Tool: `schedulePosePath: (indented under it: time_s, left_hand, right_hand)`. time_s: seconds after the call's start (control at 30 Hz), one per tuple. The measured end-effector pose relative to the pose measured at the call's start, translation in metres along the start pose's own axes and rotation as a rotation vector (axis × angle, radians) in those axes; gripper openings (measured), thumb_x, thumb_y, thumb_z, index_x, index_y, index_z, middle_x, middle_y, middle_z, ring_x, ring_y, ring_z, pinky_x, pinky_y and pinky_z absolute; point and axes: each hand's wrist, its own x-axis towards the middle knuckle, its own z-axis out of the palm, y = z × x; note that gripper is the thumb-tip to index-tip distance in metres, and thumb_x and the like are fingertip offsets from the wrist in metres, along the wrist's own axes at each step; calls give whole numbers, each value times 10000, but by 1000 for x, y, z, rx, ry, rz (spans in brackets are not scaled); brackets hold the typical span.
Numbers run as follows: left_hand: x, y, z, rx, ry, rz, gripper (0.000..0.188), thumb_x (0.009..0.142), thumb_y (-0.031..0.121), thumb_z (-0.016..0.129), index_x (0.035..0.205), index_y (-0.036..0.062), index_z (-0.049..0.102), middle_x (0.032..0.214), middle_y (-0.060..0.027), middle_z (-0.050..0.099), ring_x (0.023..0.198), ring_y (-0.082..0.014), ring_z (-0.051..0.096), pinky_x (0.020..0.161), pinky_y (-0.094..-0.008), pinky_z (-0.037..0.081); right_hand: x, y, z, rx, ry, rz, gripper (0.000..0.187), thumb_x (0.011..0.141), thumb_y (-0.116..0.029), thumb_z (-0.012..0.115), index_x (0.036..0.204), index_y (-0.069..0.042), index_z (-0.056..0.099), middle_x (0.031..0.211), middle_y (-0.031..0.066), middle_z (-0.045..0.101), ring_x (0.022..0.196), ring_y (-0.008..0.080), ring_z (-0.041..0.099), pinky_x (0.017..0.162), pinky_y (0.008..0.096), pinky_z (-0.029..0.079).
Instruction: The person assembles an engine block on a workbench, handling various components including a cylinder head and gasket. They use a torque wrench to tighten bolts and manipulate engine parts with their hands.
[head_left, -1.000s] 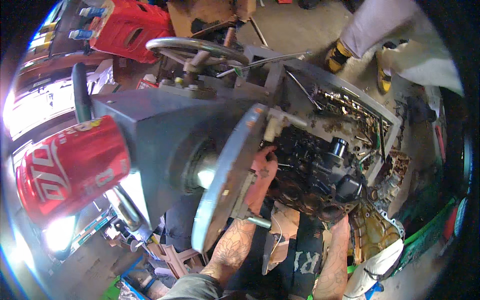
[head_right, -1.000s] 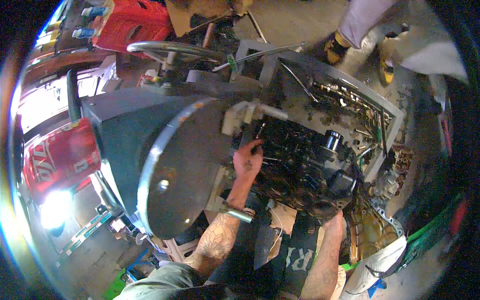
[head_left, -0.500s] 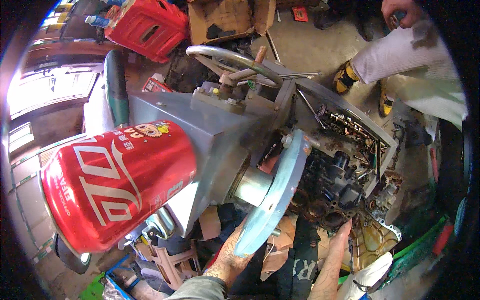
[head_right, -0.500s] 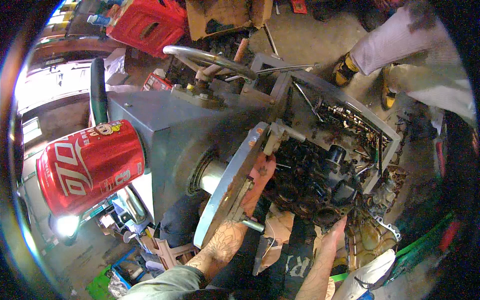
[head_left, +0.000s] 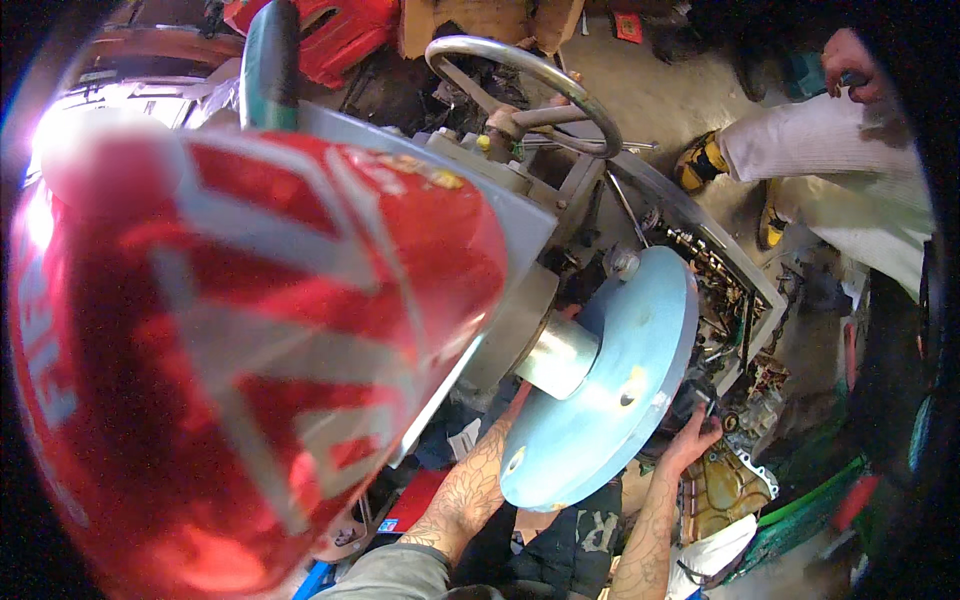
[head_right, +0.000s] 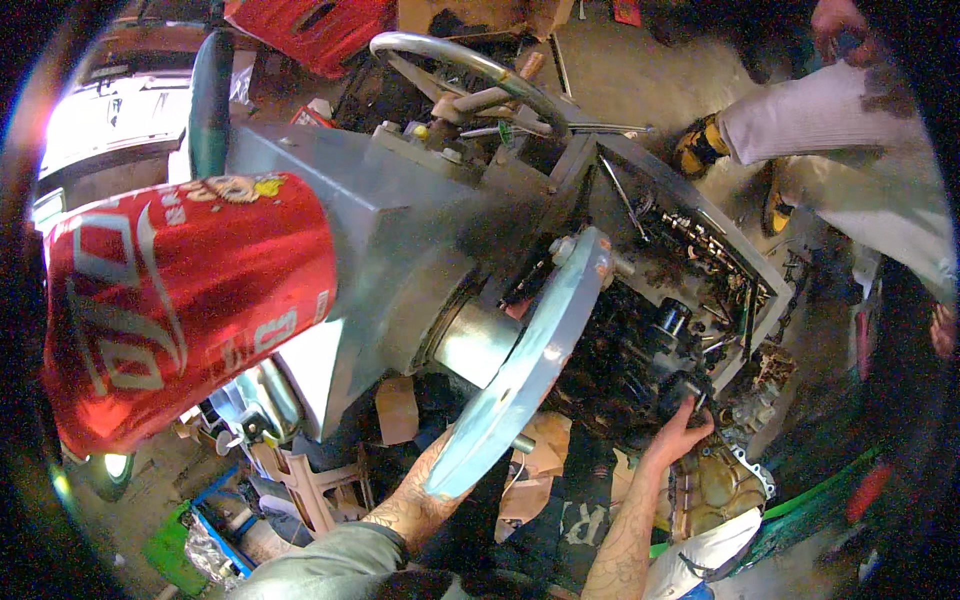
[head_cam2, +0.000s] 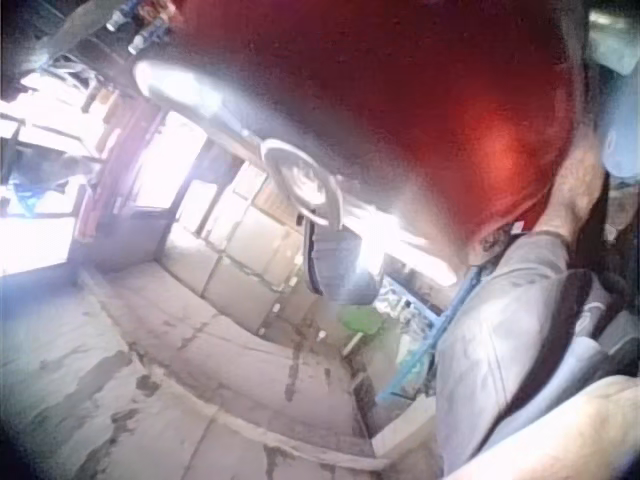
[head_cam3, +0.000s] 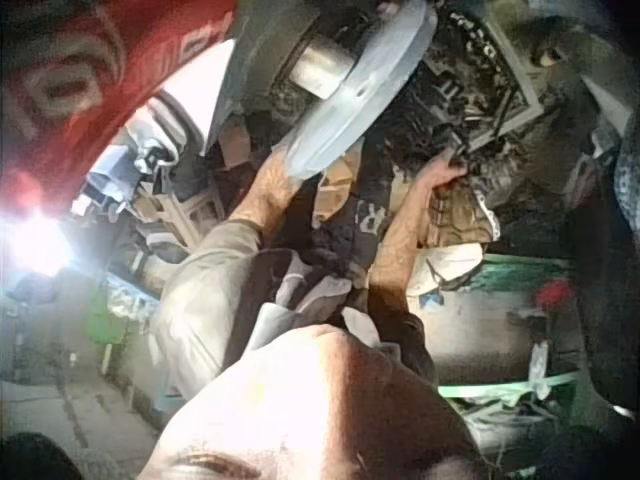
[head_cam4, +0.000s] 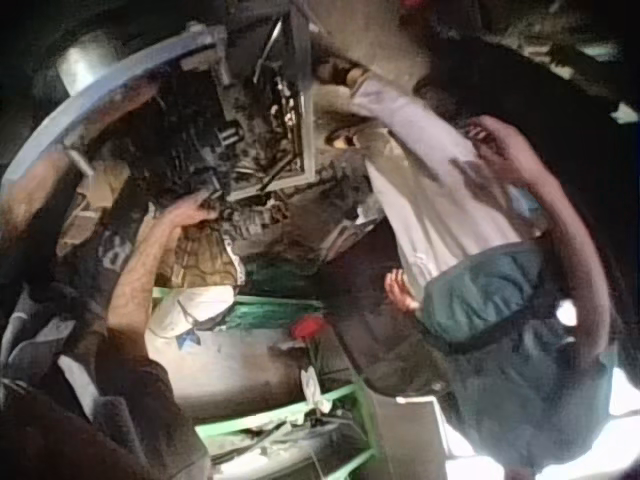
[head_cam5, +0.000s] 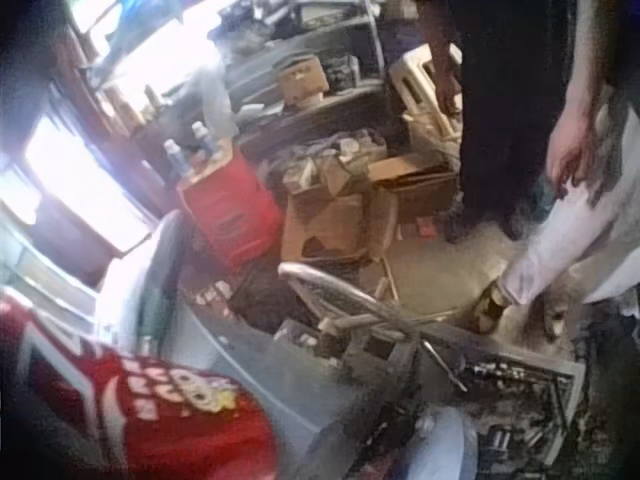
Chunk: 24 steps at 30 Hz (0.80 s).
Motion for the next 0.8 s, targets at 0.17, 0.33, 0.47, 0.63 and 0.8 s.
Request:
schedulePosePath:
  time_s: [0.17,0.33,0.47,0.63,0.8]
  left_hand:
    - [11,4,-1,-232,-61,-89,303,880,283,497,1136,132,556,1035,-141,590,888,-282,593,775,-413,491]
    - [30,2,-8,-473,-167,-232,323,895,292,480,1161,117,533,1071,-138,579,915,-275,586,794,-418,487]
    - [50,5,-17,-580,-213,-302,339,907,300,466,1181,106,514,1100,-135,569,936,-268,580,809,-421,483]
    - [61,10,-24,-623,-270,-327,361,922,309,449,1206,91,490,1135,-131,558,963,-261,573,828,-426,479]
    - [57,15,-40,-625,-279,-325,383,937,319,432,1232,76,466,1171,-128,546,990,-253,565,847,-431,475]
  right_hand:
    - [12,-4,-2,355,-179,99,487,818,-206,625,1195,51,455,1047,140,564,891,197,503,835,321,408]
    - [16,10,6,88,-61,-11,458,807,-193,588,1188,55,527,977,171,616,818,228,544,791,334,425]
    - [-7,-22,6,-9,-36,1,493,795,-242,585,1174,70,543,1008,202,621,868,273,567,813,352,425]
    - [-3,-14,4,37,-36,-26,487,812,-281,606,1191,22,559,855,184,630,761,265,551,749,384,422]
    - [1,-13,4,-54,-28,-3,528,805,-361,613,1202,-15,566,939,201,643,859,324,588,799,410,434]
